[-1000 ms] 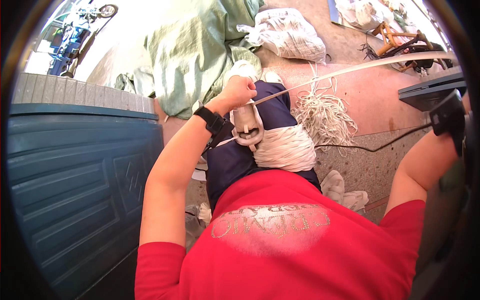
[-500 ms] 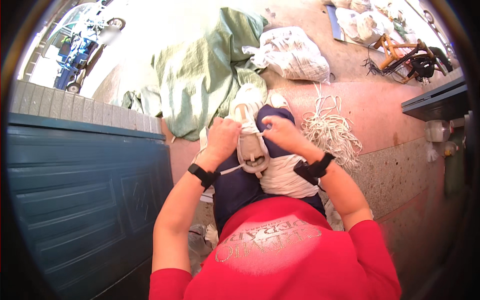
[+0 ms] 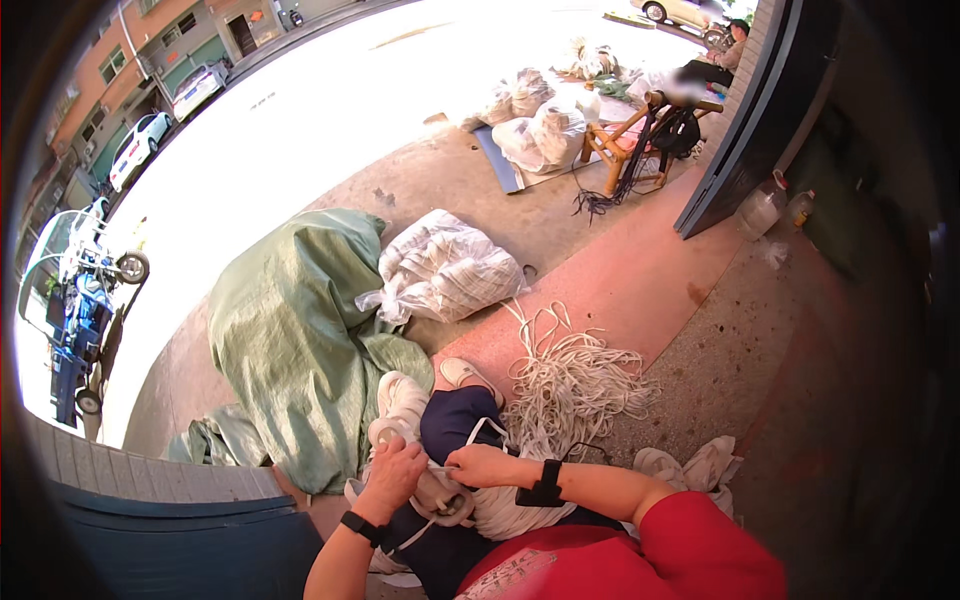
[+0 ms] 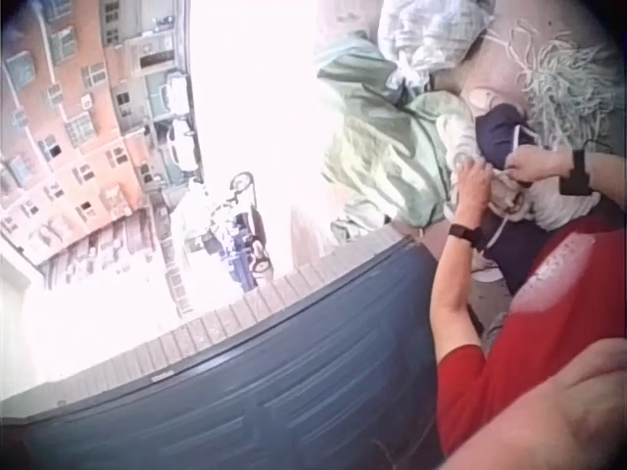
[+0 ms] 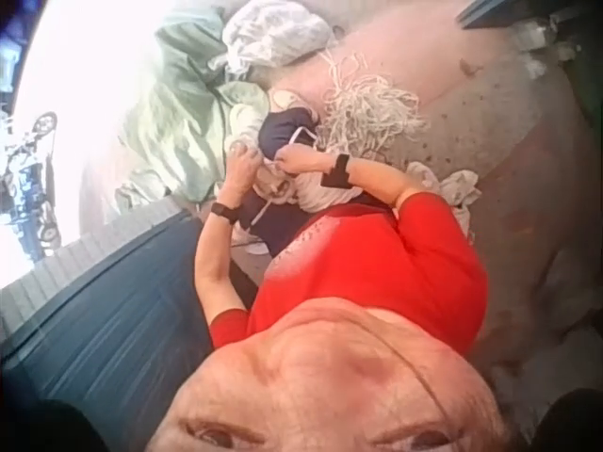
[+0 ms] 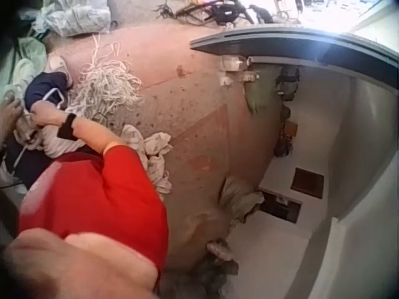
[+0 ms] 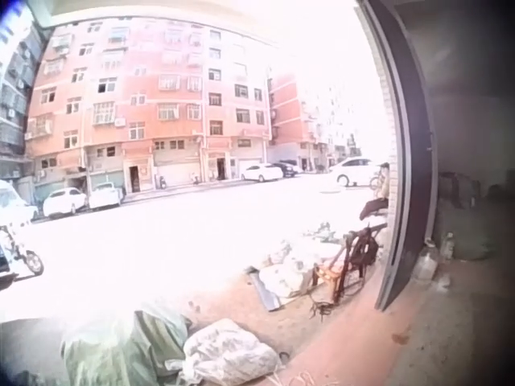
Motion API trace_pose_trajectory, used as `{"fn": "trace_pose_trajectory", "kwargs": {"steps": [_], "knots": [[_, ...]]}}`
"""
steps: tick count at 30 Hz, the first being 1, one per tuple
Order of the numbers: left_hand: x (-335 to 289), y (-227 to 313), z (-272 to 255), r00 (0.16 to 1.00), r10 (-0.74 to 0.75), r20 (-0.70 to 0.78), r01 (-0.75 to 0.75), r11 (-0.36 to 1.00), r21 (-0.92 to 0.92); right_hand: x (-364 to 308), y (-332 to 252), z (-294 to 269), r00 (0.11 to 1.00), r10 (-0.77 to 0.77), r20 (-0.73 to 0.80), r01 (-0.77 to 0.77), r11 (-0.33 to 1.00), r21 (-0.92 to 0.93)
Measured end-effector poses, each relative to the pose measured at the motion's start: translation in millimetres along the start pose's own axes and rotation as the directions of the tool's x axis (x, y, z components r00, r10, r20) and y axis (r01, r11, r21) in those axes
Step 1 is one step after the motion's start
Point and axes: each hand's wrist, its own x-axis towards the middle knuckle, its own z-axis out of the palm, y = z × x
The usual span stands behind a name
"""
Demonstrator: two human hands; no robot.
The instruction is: Lacing a shoe while it rests on the lap.
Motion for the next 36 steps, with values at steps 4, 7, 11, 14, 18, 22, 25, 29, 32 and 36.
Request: {"fn": "trace_pose_trajectory", "kwargs": {"steps": [4,7,11,14,18,22,25,29,32,36], "knots": [[-13.5,-11.7,-4.8,0.962,-0.236,-0.14,0.199,0.951,-0.239,4.1,0.5,0.3,1.0,0.012,0.016,-0.011,1.0,-0.016],[-15.8,-11.7,-1.5,0.935,-0.355,-0.014,0.311,0.837,-0.45,6.6,-0.3,2.5,1.0,0.006,0.021,-0.007,0.999,0.041],[4.2,3.9,15.5,0.955,-0.207,0.213,0.268,0.912,-0.312,6.2,-2.0,13.6,0.998,-0.056,0.005,0.056,0.998,-0.032],[17.1,5.8,13.5,0.97,-0.092,0.226,0.148,0.958,-0.245,-1.4,-2.0,18.2,0.99,-0.106,-0.093,0.099,0.992,-0.082],[24.1,11.5,1.9,0.91,-0.278,0.307,0.369,0.882,-0.295,-14.9,-12.8,15.9,0.955,-0.288,-0.069,0.279,0.953,-0.117],[26.7,25.6,4.3,0.902,-0.332,0.275,0.376,0.918,-0.126,-25.1,-20.1,4.7,0.922,-0.385,0.042,0.384,0.896,-0.222],[18.0,26.7,12.7,0.878,-0.467,0.107,0.479,0.847,-0.23,-36.3,-9.7,-0.1,0.934,-0.344,0.1,0.357,0.912,-0.202],[-11.1,6.3,13.7,0.823,-0.559,-0.101,0.499,0.796,-0.343,-47.5,4.6,-6.8,0.961,-0.276,-0.004,0.271,0.948,-0.166],[-41.1,-2.6,10.4,0.751,-0.661,-0.01,0.6,0.688,-0.408,-49.3,4.7,-22.5,0.961,-0.041,-0.273,0.026,0.998,-0.057],[-62.2,3.3,14.6,0.778,-0.626,0.056,0.574,0.673,-0.467,-45.0,-2.4,-38.7,0.868,0.142,-0.476,-0.153,0.988,0.015]]}}
